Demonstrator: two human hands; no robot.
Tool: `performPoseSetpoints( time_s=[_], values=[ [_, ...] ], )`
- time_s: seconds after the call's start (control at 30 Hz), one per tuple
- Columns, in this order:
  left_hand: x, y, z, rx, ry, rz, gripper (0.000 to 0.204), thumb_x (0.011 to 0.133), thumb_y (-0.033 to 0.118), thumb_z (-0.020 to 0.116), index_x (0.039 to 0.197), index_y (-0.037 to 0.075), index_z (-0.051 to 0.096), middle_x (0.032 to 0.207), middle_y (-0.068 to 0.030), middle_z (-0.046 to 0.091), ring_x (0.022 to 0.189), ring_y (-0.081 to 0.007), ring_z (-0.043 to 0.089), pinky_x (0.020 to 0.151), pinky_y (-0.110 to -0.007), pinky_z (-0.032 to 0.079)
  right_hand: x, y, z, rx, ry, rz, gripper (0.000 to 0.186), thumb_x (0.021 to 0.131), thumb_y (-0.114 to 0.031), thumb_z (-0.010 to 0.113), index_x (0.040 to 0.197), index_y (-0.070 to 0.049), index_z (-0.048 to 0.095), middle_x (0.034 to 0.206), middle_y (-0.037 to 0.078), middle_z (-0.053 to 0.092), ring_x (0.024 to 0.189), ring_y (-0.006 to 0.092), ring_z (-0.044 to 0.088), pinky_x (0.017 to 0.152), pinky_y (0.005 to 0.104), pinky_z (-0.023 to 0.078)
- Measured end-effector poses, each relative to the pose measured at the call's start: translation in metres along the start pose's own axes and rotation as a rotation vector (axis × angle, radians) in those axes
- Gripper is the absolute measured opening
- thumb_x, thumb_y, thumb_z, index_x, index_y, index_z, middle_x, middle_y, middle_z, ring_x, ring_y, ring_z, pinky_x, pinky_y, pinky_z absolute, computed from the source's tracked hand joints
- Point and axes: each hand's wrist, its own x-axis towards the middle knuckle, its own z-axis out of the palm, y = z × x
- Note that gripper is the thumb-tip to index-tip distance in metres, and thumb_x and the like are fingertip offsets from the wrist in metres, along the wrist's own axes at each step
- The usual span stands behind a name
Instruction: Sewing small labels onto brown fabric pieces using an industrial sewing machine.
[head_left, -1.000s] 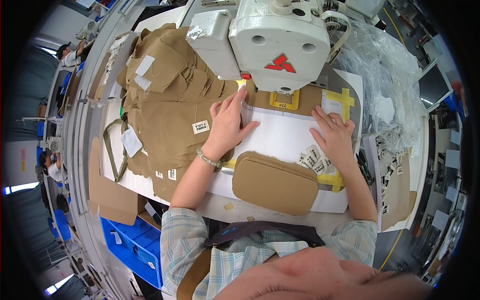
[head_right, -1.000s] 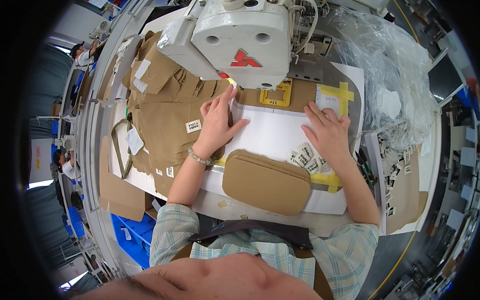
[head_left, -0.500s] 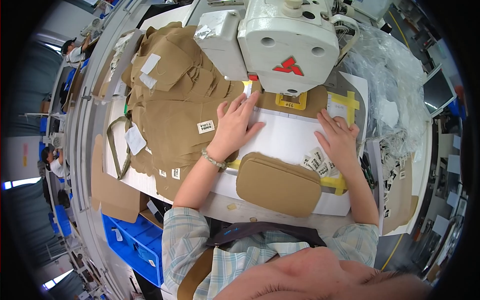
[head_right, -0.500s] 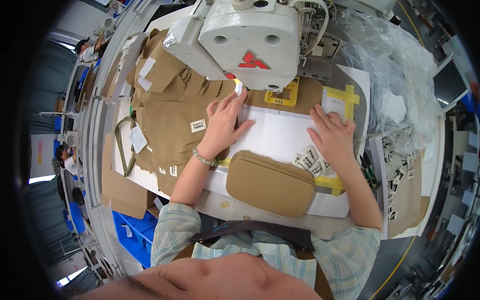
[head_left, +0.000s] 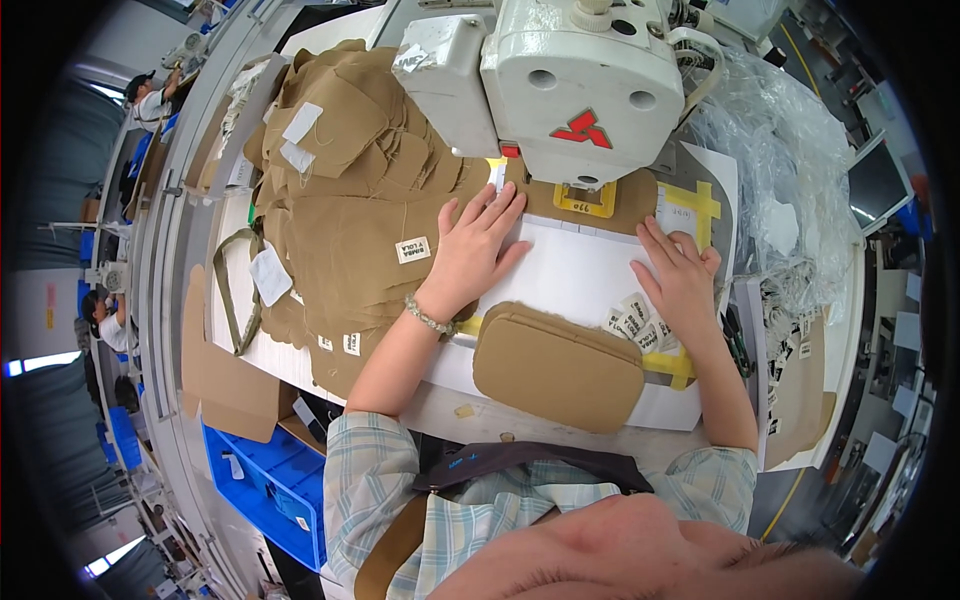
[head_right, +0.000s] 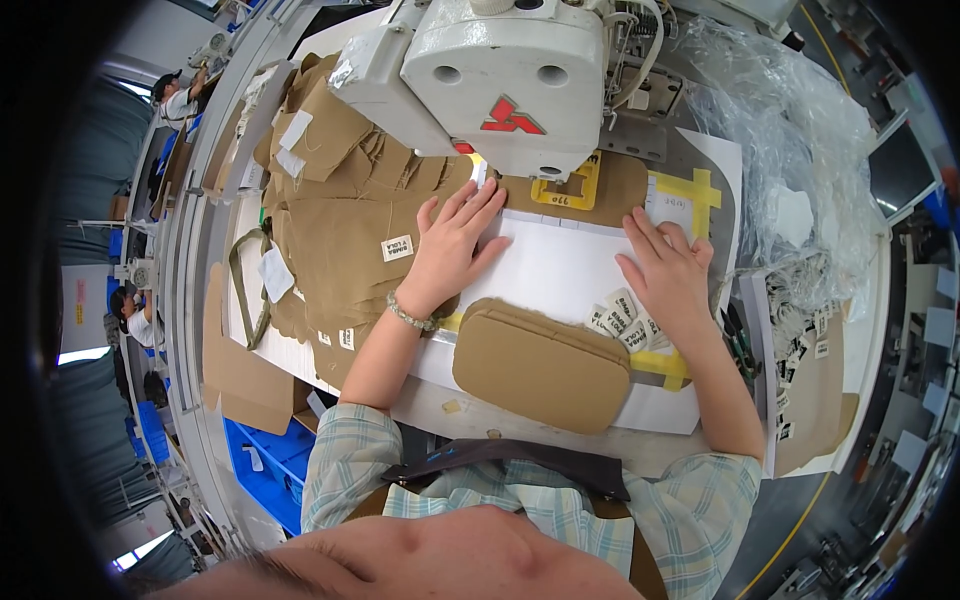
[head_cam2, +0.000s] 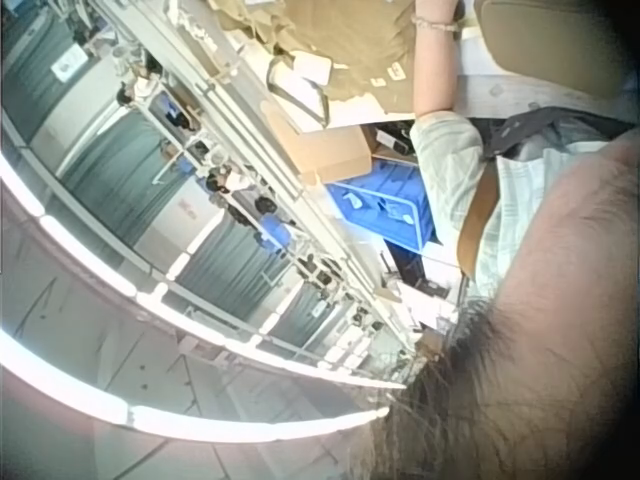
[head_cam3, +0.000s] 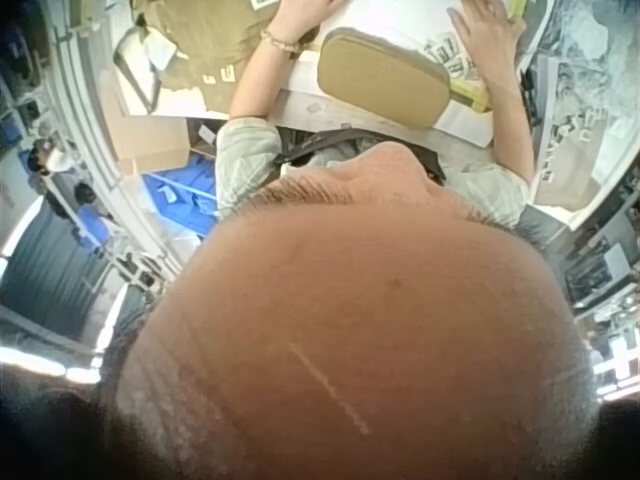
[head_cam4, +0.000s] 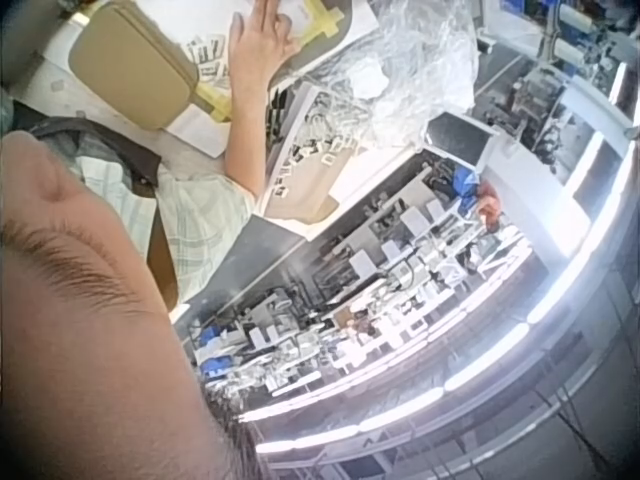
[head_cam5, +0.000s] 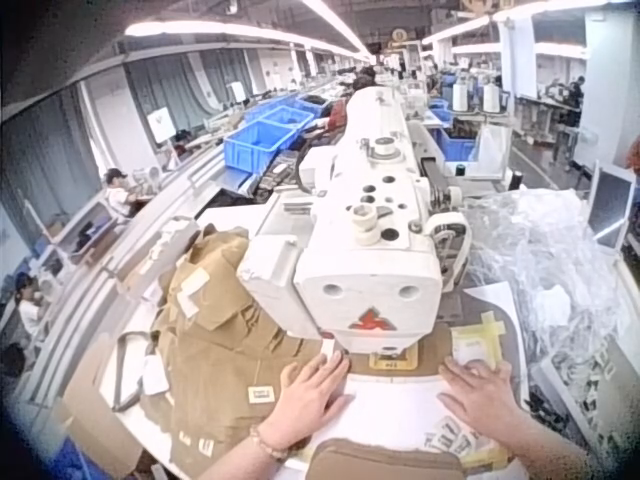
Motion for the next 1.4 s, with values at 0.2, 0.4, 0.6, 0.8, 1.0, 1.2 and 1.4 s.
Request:
performPoseSetpoints(
  time_s=[0.2,0.4,0.6,0.8,1.0,1.2,1.4],
  values=[
    [-0.001,0.000,0.001,0.038,0.008,0.007,0.058,0.090,0.037,0.065,0.140,0.013,0.051,0.148,-0.0047,0.048,0.135,-0.0247,0.044,0.110,-0.054,0.022,0.001,0.000,0.000,0.014,0.007,-0.001,0.048,0.083,-0.030,0.071,0.125,-0.009,0.062,0.131,0.001,0.062,0.103,0.0150,0.055,0.085,0.0383,0.029],
    [-0.001,0.001,0.001,0.059,0.021,0.014,0.057,0.090,0.037,0.065,0.140,0.014,0.051,0.147,-0.0048,0.049,0.135,-0.0253,0.044,0.110,-0.055,0.022,0.000,-0.001,-0.001,0.030,-0.012,0.010,0.048,0.084,-0.029,0.070,0.127,-0.009,0.062,0.132,0.002,0.062,0.104,0.0170,0.055,0.086,0.0387,0.029],
    [-0.001,0.001,0.002,0.068,0.026,0.016,0.056,0.090,0.036,0.065,0.139,0.013,0.052,0.147,-0.0051,0.049,0.135,-0.0249,0.044,0.110,-0.055,0.022,0.000,-0.001,-0.002,0.041,-0.043,0.023,0.050,0.085,-0.029,0.069,0.130,-0.009,0.060,0.134,0.003,0.061,0.105,0.0189,0.055,0.087,0.0389,0.029],
    [0.000,0.002,0.001,0.040,0.023,0.013,0.056,0.089,0.036,0.065,0.138,0.013,0.052,0.146,-0.0052,0.049,0.134,-0.0234,0.045,0.109,-0.054,0.023,-0.001,-0.001,-0.002,0.018,-0.008,0.005,0.048,0.084,-0.031,0.070,0.125,-0.009,0.062,0.133,0.002,0.061,0.104,0.0155,0.055,0.086,0.0386,0.030],
    [-0.002,0.000,0.001,0.045,0.021,0.018,0.055,0.088,0.034,0.066,0.137,0.012,0.053,0.145,-0.0053,0.050,0.134,-0.0228,0.045,0.109,-0.053,0.023,-0.003,-0.002,-0.001,0.050,-0.001,0.016,0.047,0.083,-0.031,0.070,0.124,-0.009,0.062,0.133,0.002,0.061,0.105,0.0160,0.054,0.086,0.0384,0.030],
    [-0.001,0.000,0.002,0.066,0.043,0.053,0.054,0.088,0.034,0.067,0.135,0.010,0.054,0.143,-0.0075,0.052,0.132,-0.0240,0.047,0.107,-0.053,0.026,0.002,0.006,-0.004,0.142,0.010,0.060,0.039,0.083,-0.029,0.071,0.118,-0.012,0.066,0.125,0.000,0.065,0.104,0.0161,0.055,0.086,0.0377,0.029],
    [0.000,-0.002,0.005,0.060,0.032,0.035,0.055,0.089,0.035,0.065,0.138,0.013,0.054,0.144,-0.0057,0.052,0.132,-0.0238,0.047,0.109,-0.052,0.023,-0.003,0.025,-0.045,0.305,0.048,0.174,0.018,0.081,-0.021,0.073,0.098,-0.014,0.070,0.093,-0.003,0.067,0.096,0.0135,0.056,0.086,0.0369,0.028]
  ],
)
